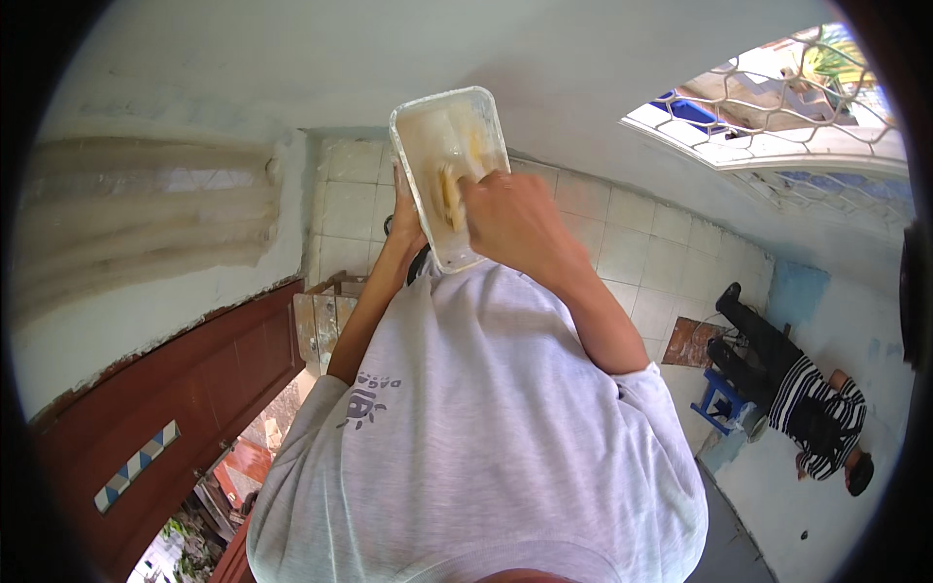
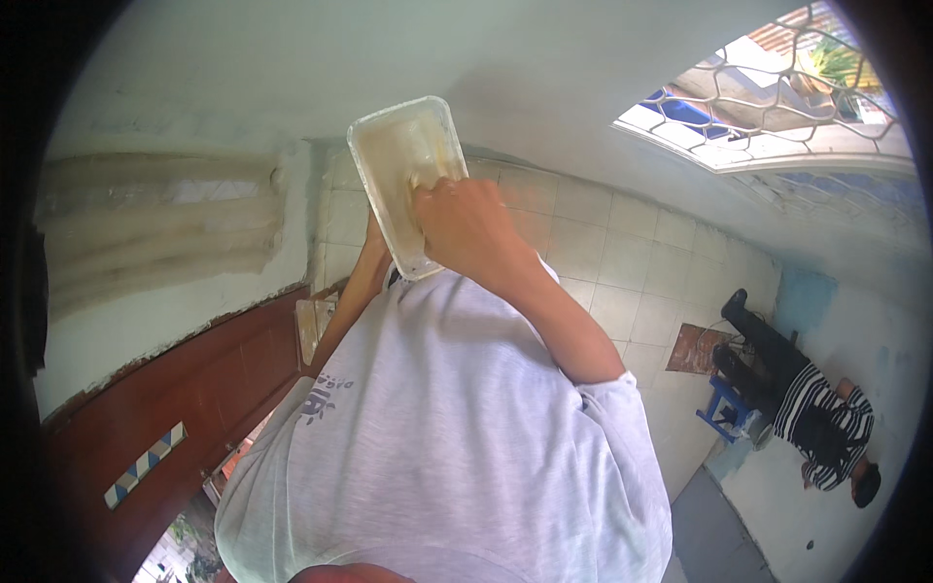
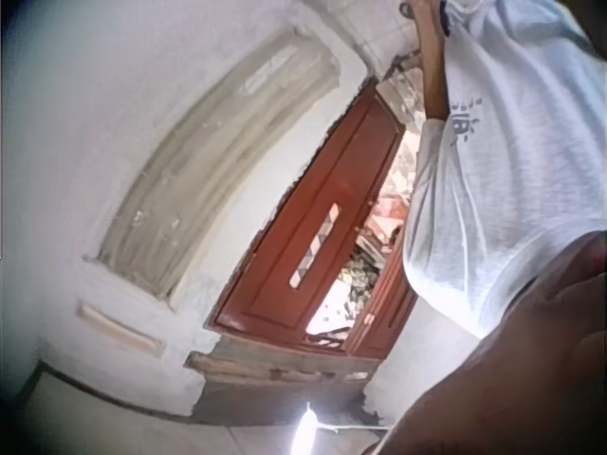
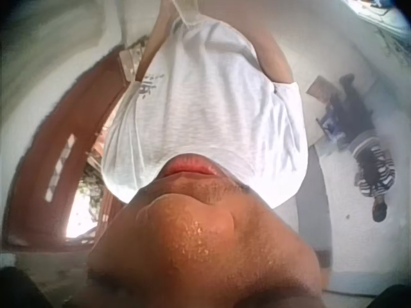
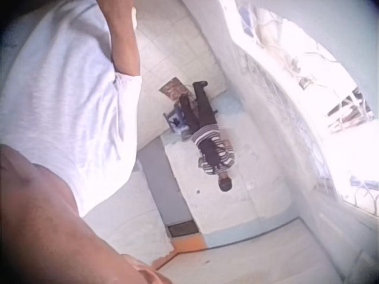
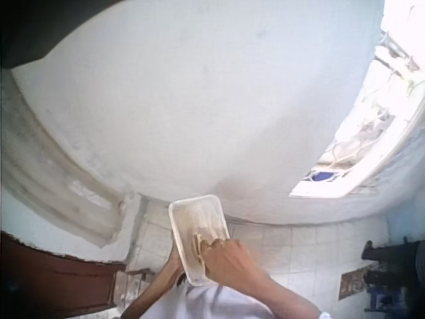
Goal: The person paints the wall using a brush, repeatedly dipping the brush into a container of white paint and applying it to the upper sections of the wall.
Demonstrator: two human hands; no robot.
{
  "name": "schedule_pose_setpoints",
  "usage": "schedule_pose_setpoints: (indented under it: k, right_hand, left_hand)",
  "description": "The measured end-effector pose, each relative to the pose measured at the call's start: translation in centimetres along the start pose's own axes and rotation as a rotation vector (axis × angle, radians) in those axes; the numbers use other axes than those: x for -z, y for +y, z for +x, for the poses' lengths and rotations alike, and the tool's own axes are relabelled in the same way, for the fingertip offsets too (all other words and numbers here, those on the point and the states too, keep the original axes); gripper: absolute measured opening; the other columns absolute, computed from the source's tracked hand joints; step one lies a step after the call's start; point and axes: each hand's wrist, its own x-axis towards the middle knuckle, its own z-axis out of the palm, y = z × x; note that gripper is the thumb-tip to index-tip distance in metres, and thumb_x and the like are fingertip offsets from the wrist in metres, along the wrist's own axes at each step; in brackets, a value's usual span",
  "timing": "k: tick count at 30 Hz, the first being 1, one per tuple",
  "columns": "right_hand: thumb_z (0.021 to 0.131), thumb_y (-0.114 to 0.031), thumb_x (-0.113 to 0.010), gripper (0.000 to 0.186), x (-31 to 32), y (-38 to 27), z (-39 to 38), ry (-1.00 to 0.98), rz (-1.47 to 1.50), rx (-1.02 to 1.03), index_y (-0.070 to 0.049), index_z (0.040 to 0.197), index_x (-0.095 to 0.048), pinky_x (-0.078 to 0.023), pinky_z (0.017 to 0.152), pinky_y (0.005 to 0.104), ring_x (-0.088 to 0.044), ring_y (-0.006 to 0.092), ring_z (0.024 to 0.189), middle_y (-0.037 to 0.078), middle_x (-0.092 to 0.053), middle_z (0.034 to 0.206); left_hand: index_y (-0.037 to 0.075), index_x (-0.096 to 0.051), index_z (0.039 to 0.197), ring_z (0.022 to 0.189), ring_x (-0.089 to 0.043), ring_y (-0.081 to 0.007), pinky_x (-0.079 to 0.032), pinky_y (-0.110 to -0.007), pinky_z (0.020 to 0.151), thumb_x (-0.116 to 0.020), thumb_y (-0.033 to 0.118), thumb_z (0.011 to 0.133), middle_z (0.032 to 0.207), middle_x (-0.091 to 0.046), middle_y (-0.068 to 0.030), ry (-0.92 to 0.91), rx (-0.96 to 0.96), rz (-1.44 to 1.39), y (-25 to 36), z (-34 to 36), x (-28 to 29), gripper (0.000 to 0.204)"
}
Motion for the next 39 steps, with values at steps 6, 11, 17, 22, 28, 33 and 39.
schedule_pose_setpoints:
  k: [6, 11, 17, 22, 28, 33, 39]
  right_hand:
    - [0.076, -0.008, -0.061, 0.018, 3.5, 1.9, -0.7, 0.08, 0.063, -0.1, -0.001, 0.092, -0.066, -0.052, 0.065, 0.0461, -0.066, 0.0376, 0.071, 0.019, -0.066, 0.073]
    - [0.077, -0.008, -0.061, 0.02, 0.8, 2.6, 0.0, 0.076, 0.034, -0.076, -0.003, 0.096, -0.068, -0.052, 0.067, 0.0489, -0.066, 0.0388, 0.072, 0.02, -0.066, 0.074]
    - [0.077, -0.008, -0.062, 0.021, 2.1, 3.9, -0.6, 0.069, 0.088, -0.05, -0.003, 0.097, -0.068, -0.052, 0.067, 0.0494, -0.066, 0.0388, 0.073, 0.021, -0.066, 0.076]
    - [0.078, -0.009, -0.063, 0.019, 1.6, 3.6, 0.0, 0.118, 0.053, -0.097, -0.004, 0.095, -0.069, -0.052, 0.067, 0.0494, -0.066, 0.039, 0.073, 0.021, -0.066, 0.076]
    - [0.079, -0.01, -0.063, 0.022, 1.0, 4.8, -0.2, 0.097, 0.072, -0.037, -0.004, 0.099, -0.07, -0.051, 0.066, 0.0483, -0.065, 0.0387, 0.07, 0.02, -0.066, 0.073]
    - [0.079, -0.01, -0.063, 0.027, 3.7, 4.4, -1.8, 0.151, 0.149, -0.19, -0.002, 0.104, -0.069, -0.05, 0.066, 0.0472, -0.063, 0.0395, 0.068, 0.021, -0.064, 0.071]
    - [0.079, -0.009, -0.063, 0.023, 3.3, 5.5, -2.2, 0.11, 0.134, -0.213, -0.002, 0.101, -0.068, -0.05, 0.066, 0.0474, -0.063, 0.0399, 0.069, 0.021, -0.064, 0.07]
  left_hand:
    - [0.014, -0.034, 0.152, 0.126, -0.058, -0.0276, -0.056, -0.044, 0.1, -0.026, 0.069, 0.1, 0.143, -0.052, -0.0137, 0.018, -0.041, -0.043, -0.1, 1.0, 0.1, 0.076]
    - [0.013, -0.036, 0.151, 0.121, -0.06, -0.0275, -0.056, -0.043, 0.098, -0.025, 0.071, 0.1, 0.141, -0.054, -0.0133, 0.022, -0.043, 0.051, -0.9, 1.8, -2.1, 0.078]
    - [0.014, -0.039, 0.149, 0.119, -0.061, -0.0264, -0.057, -0.042, 0.096, -0.026, 0.073, 0.098, 0.138, -0.055, -0.0124, 0.053, -0.022, -0.096, -1.3, 1.9, -0.6, 0.08]
    - [0.013, -0.042, 0.146, 0.121, -0.06, -0.0261, -0.057, -0.042, 0.095, -0.03, 0.069, 0.1, 0.137, -0.056, -0.0127, 0.077, -0.09, 0.079, -1.6, 2.4, -0.6, 0.074]
    - [0.012, -0.037, 0.148, 0.126, -0.058, -0.0267, -0.055, -0.043, 0.1, -0.031, 0.065, 0.102, 0.14, -0.052, -0.0136, 0.067, -0.029, 0.15, -1.6, 2.8, 1.4, 0.071]
    - [0.012, -0.033, 0.151, 0.129, -0.055, -0.0279, -0.054, -0.044, 0.103, -0.031, 0.067, 0.101, 0.143, -0.05, -0.0144, -0.012, 0.008, -0.036, -1.6, 1.9, 0.0, 0.074]
    - [0.012, -0.03, 0.154, 0.13, -0.054, -0.0292, -0.052, -0.047, 0.104, -0.028, 0.07, 0.1, 0.148, -0.047, -0.0145, 0.013, -0.016, 0.035, -2.9, 2.5, -0.6, 0.079]
